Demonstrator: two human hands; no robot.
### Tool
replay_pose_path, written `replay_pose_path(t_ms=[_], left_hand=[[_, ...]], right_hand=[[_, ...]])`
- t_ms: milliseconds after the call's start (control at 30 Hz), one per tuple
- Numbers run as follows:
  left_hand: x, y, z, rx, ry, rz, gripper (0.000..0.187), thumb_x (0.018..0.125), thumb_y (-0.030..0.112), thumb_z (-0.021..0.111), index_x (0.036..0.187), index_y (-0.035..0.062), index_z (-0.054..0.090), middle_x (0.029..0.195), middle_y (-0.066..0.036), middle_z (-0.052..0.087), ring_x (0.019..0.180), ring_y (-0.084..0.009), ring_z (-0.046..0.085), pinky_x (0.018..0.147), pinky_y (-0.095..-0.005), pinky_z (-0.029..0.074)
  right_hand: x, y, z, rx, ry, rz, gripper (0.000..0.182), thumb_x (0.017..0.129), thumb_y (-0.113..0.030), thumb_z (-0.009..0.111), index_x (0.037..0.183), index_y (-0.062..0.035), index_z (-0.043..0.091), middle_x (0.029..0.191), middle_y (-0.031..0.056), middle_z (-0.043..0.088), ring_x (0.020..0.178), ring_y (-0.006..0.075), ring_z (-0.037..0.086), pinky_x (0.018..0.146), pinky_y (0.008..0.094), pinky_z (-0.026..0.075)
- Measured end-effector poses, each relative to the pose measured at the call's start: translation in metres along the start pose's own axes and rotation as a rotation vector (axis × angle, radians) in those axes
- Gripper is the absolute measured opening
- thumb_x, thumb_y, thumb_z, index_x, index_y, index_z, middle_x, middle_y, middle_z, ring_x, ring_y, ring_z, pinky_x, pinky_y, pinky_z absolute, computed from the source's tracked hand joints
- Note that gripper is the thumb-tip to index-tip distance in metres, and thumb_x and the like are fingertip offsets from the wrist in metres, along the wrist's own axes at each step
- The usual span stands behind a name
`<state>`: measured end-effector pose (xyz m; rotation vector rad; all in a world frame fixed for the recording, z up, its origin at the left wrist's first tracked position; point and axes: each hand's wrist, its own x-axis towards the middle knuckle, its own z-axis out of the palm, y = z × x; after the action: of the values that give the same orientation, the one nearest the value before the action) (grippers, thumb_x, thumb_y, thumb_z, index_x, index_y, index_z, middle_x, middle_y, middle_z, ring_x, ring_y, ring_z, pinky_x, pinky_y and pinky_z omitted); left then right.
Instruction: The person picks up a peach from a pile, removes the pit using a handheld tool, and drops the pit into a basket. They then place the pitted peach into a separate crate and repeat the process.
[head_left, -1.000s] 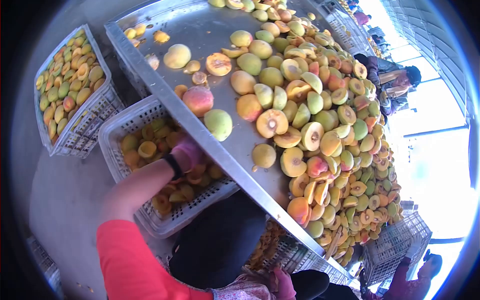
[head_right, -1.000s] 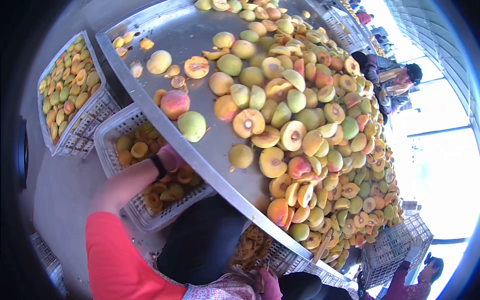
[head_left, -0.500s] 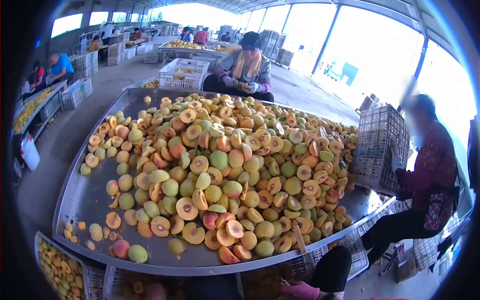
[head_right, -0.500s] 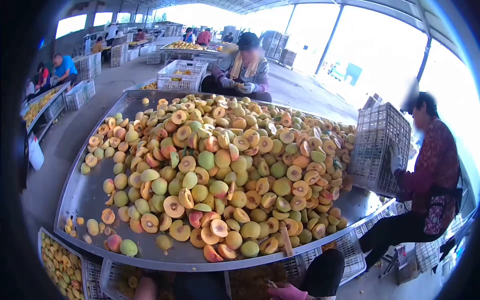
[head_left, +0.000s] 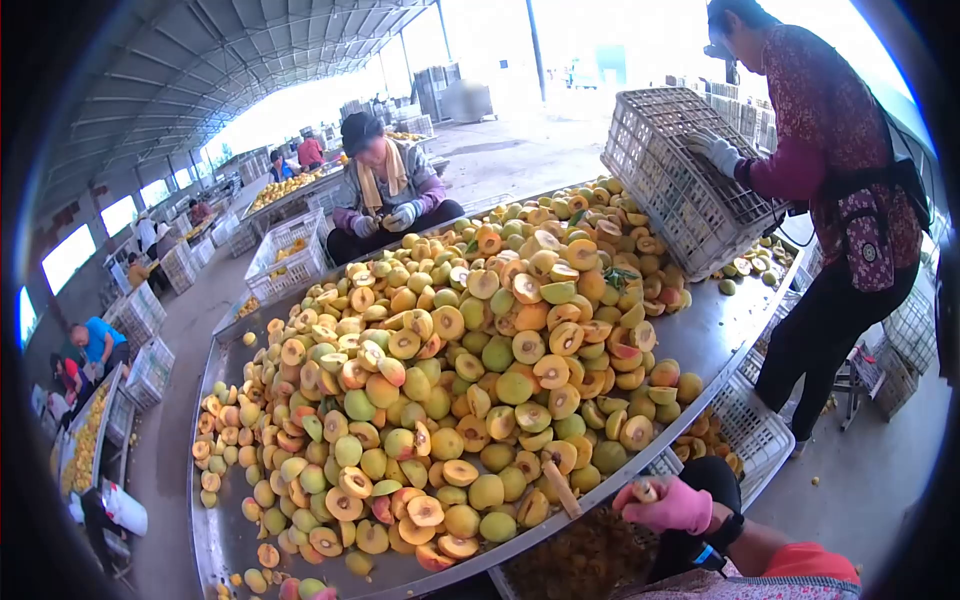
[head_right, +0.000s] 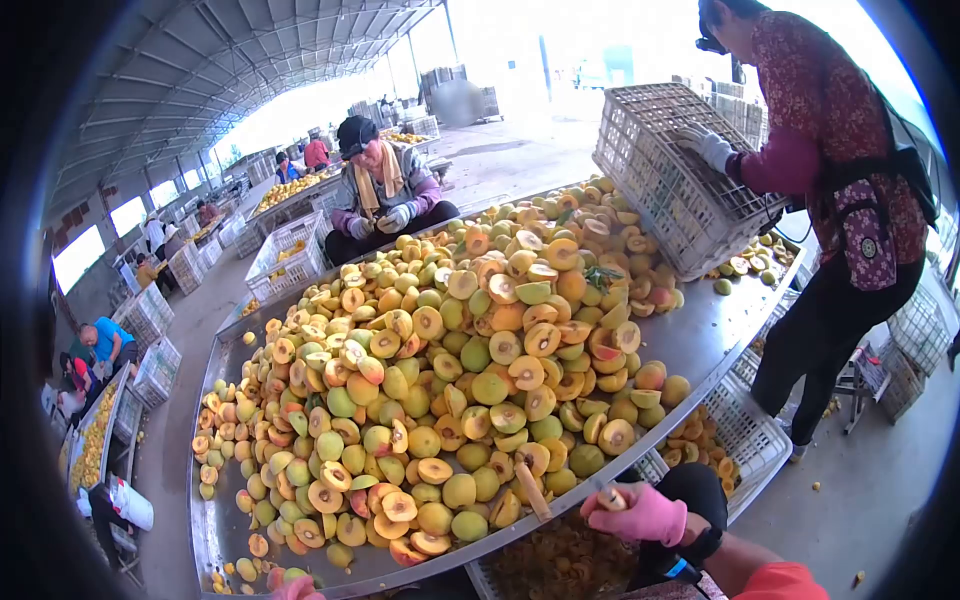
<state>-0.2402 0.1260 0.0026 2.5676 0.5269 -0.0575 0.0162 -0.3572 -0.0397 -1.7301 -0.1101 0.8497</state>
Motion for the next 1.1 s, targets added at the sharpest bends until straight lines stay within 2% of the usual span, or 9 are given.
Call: replay_pose_path(t_ms=[100, 267, 300, 433, 567, 633, 900, 1000, 1100], left_hand=[[0.07, 0.091, -0.036, -0.195, -0.109, 0.016, 0.057, 0.101, 0.045, 0.054, 0.14, 0.0036, 0.055, 0.137, -0.016, 0.06, 0.126, -0.0259, 0.059, 0.1, -0.0389, 0.051], [0.24, 0.215, -0.01, -0.148, 0.106, 0.428, 0.07, 0.095, 0.054, 0.063, 0.138, -0.0015, 0.055, 0.131, -0.018, 0.062, 0.117, -0.0272, 0.064, 0.097, -0.0396, 0.051], [0.282, 0.227, 0.0, -0.104, 0.145, 0.509, 0.073, 0.095, 0.058, 0.062, 0.138, -0.0007, 0.055, 0.131, -0.016, 0.062, 0.109, -0.0243, 0.067, 0.088, -0.0369, 0.055], [0.413, 0.32, 0.023, 0.05, 0.106, 0.466, 0.075, 0.099, 0.06, 0.05, 0.141, -0.0017, 0.051, 0.135, -0.025, 0.06, 0.127, -0.0379, 0.056, 0.111, -0.0427, 0.042], [0.547, 0.331, 0.096, 0.144, -0.002, 0.668, 0.084, 0.098, 0.067, 0.046, 0.147, -0.0012, 0.045, 0.144, -0.028, 0.051, 0.138, -0.0394, 0.046, 0.117, -0.0431, 0.035], [0.52, 0.344, 0.109, -0.129, 0.076, 0.245, 0.083, 0.097, 0.068, 0.047, 0.149, 0.0029, 0.045, 0.158, -0.028, 0.032, 0.141, -0.0459, 0.039, 0.119, -0.0428, 0.031], [0.526, 0.294, 0.093, 0.129, -0.046, 0.521, 0.078, 0.097, 0.071, 0.038, 0.132, 0.005, 0.061, 0.123, -0.029, 0.065, 0.12, -0.0449, 0.058, 0.103, -0.0465, 0.045], [0.452, 0.303, 0.073, 0.09, -0.022, 0.27, 0.073, 0.096, 0.068, 0.044, 0.129, 0.0047, 0.063, 0.114, -0.027, 0.068, 0.11, -0.045, 0.062, 0.096, -0.0466, 0.048], [0.401, 0.282, 0.069, -0.175, -0.145, 0.398, 0.065, 0.092, 0.059, 0.063, 0.128, 0.0049, 0.064, 0.117, -0.024, 0.067, 0.109, -0.0354, 0.064, 0.099, -0.0405, 0.048]], right_hand=[[0.037, -0.039, -0.053, 0.19, 0.115, -0.387, 0.031, 0.095, -0.012, 0.066, 0.125, -0.0041, 0.062, 0.093, 0.001, 0.064, 0.078, 0.0085, 0.061, 0.07, 0.0245, 0.05], [0.111, -0.111, -0.114, -0.362, 0.334, -0.76, 0.042, 0.09, -0.016, 0.067, 0.128, -0.0007, 0.058, 0.103, 0.011, 0.065, 0.094, 0.022, 0.066, 0.083, 0.0358, 0.053], [0.12, -0.131, -0.123, -0.366, 0.335, -0.766, 0.042, 0.09, -0.016, 0.067, 0.128, -0.0007, 0.058, 0.103, 0.011, 0.065, 0.094, 0.022, 0.066, 0.083, 0.0358, 0.053], [0.185, -0.183, -0.16, -0.657, 0.468, -0.76, 0.057, 0.09, -0.03, 0.068, 0.139, -0.0056, 0.054, 0.122, 0.0185, 0.065, 0.109, 0.0373, 0.065, 0.095, 0.0415, 0.05], [0.245, -0.182, -0.17, -0.885, 0.512, -0.672, 0.061, 0.091, -0.04, 0.066, 0.143, -0.0114, 0.054, 0.131, 0.0182, 0.062, 0.123, 0.036, 0.058, 0.105, 0.0429, 0.045], [0.264, -0.173, -0.17, -0.97, 0.607, -0.82, 0.062, 0.092, -0.049, 0.064, 0.144, -0.0147, 0.055, 0.137, 0.0167, 0.059, 0.132, 0.0351, 0.051, 0.111, 0.0441, 0.04], [0.25, -0.14, -0.117, -0.694, 0.478, -0.875, 0.058, 0.092, -0.039, 0.068, 0.144, -0.016, 0.056, 0.126, 0.0146, 0.065, 0.117, 0.0376, 0.056, 0.104, 0.0447, 0.044], [0.235, -0.136, -0.086, -0.797, 0.424, -0.944, 0.059, 0.088, -0.038, 0.071, 0.142, -0.0188, 0.057, 0.125, 0.0129, 0.066, 0.115, 0.0365, 0.056, 0.103, 0.0445, 0.044], [0.222, -0.107, -0.052, -0.74, 0.347, -1.033, 0.057, 0.085, -0.038, 0.074, 0.138, -0.0218, 0.061, 0.128, 0.0114, 0.064, 0.118, 0.0359, 0.054, 0.102, 0.0445, 0.045]])
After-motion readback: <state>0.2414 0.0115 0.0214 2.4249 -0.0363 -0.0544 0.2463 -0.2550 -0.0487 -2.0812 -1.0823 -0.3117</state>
